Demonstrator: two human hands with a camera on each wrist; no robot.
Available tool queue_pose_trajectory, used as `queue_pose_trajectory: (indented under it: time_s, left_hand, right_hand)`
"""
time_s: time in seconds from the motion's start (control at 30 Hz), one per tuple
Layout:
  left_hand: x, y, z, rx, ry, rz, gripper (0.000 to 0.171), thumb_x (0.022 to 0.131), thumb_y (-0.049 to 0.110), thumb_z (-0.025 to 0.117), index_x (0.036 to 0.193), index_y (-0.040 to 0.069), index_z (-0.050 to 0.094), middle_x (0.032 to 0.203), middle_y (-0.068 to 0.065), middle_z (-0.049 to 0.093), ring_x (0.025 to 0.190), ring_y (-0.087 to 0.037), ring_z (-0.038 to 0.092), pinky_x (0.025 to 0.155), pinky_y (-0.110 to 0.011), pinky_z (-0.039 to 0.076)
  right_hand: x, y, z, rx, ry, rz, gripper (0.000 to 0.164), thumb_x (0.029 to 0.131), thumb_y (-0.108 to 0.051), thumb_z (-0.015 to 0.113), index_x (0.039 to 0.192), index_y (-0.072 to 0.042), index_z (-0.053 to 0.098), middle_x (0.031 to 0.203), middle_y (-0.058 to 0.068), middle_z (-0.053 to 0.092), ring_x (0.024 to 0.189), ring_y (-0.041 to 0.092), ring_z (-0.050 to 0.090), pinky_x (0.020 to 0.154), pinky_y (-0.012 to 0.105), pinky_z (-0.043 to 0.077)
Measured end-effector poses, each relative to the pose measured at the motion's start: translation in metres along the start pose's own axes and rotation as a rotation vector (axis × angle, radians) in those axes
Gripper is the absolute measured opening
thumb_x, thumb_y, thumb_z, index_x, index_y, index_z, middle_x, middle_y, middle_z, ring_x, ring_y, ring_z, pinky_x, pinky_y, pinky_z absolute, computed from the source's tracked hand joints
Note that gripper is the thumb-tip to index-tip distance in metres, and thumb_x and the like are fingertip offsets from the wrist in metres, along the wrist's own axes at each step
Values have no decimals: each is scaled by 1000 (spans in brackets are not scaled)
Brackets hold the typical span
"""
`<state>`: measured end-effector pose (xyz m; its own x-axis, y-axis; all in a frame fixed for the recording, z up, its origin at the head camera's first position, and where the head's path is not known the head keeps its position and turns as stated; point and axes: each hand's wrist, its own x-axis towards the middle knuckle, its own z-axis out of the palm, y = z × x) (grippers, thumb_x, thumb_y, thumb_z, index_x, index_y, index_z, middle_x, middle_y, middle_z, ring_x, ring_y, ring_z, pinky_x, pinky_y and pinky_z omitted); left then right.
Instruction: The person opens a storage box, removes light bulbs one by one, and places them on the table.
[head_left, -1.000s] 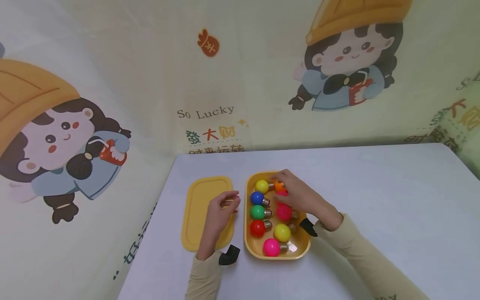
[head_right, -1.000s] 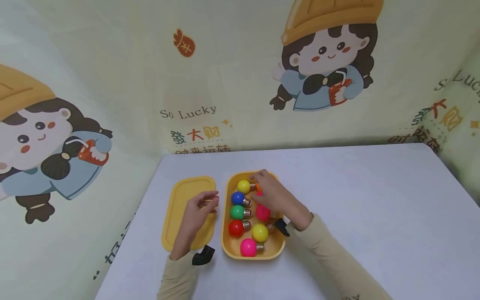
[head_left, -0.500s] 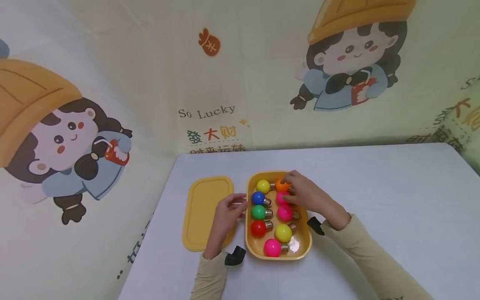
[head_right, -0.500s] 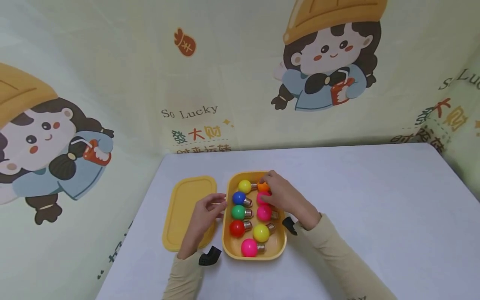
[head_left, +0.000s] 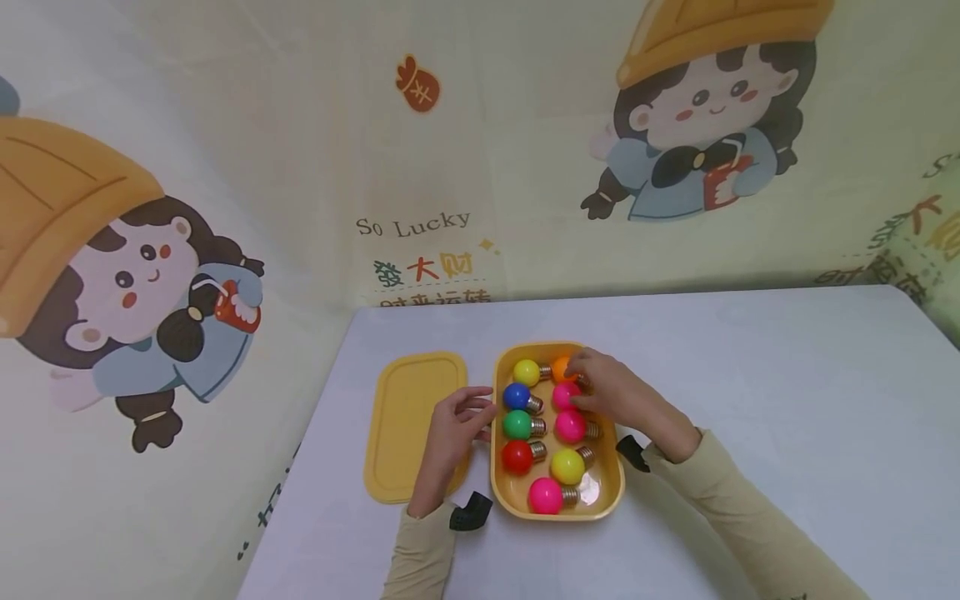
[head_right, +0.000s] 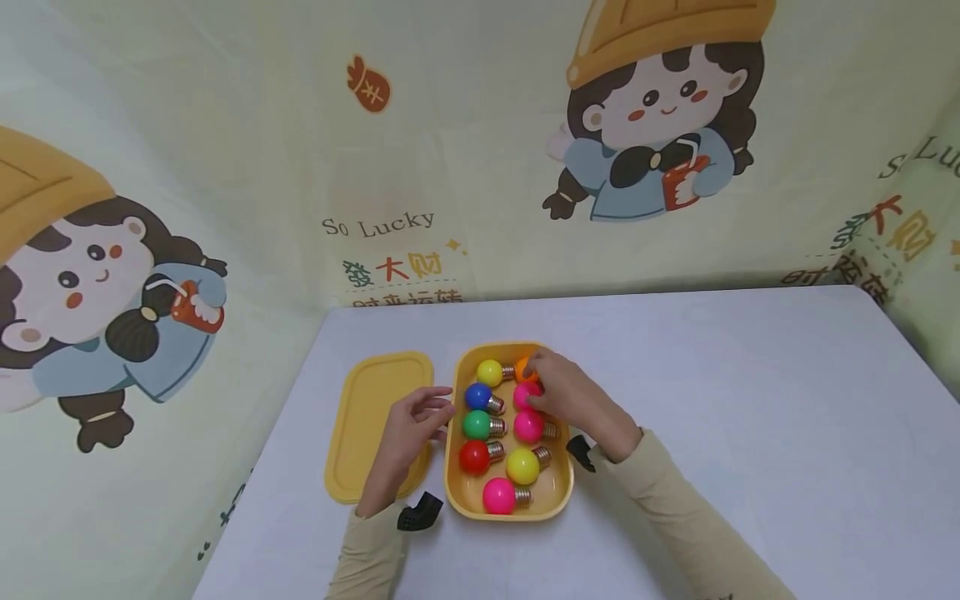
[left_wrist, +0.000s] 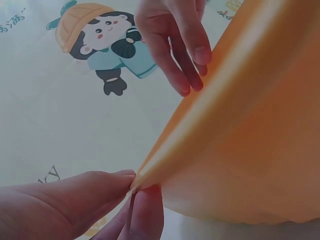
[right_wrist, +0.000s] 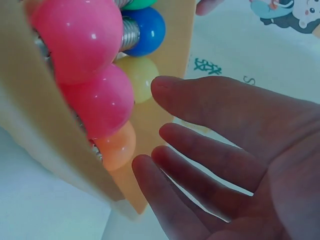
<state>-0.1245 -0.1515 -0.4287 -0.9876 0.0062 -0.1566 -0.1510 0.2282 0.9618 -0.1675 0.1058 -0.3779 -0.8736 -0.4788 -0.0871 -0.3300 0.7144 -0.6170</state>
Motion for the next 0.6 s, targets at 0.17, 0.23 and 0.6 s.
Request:
queue_pose_trajectory:
  time_s: [0.17, 0.23, 0.6]
  left_hand:
    - [0, -2, 1, -5, -4, 12, 37, 93, 19, 71, 127, 6, 64, 110, -15, 69, 81, -19, 70, 68, -30, 61]
    - [1, -3, 1, -6, -8, 11, 37, 93, 20, 71, 126, 7, 64, 110, -15, 69, 81, -19, 69, 68, -30, 61]
    - [2, -6, -1, 1, -13, 11, 34, 92, 19, 72, 123, 8, 65, 108, -14, 69, 82, -19, 70, 69, -30, 61]
  right_hand:
    - [-1, 0, 1, -14, -6, 2, 31, 83, -5, 78, 111, 4, 68, 104, 16, 67, 96, 30, 61, 82, 39, 60]
    - [-1, 0, 1, -5, -17, 6, 31, 84, -4, 77, 112, 4, 68, 103, 14, 68, 95, 29, 62, 82, 40, 60]
    - [2, 1, 4, -57, -64, -47, 35, 85, -5, 76, 117, 3, 65, 106, 11, 68, 95, 25, 62, 87, 40, 58]
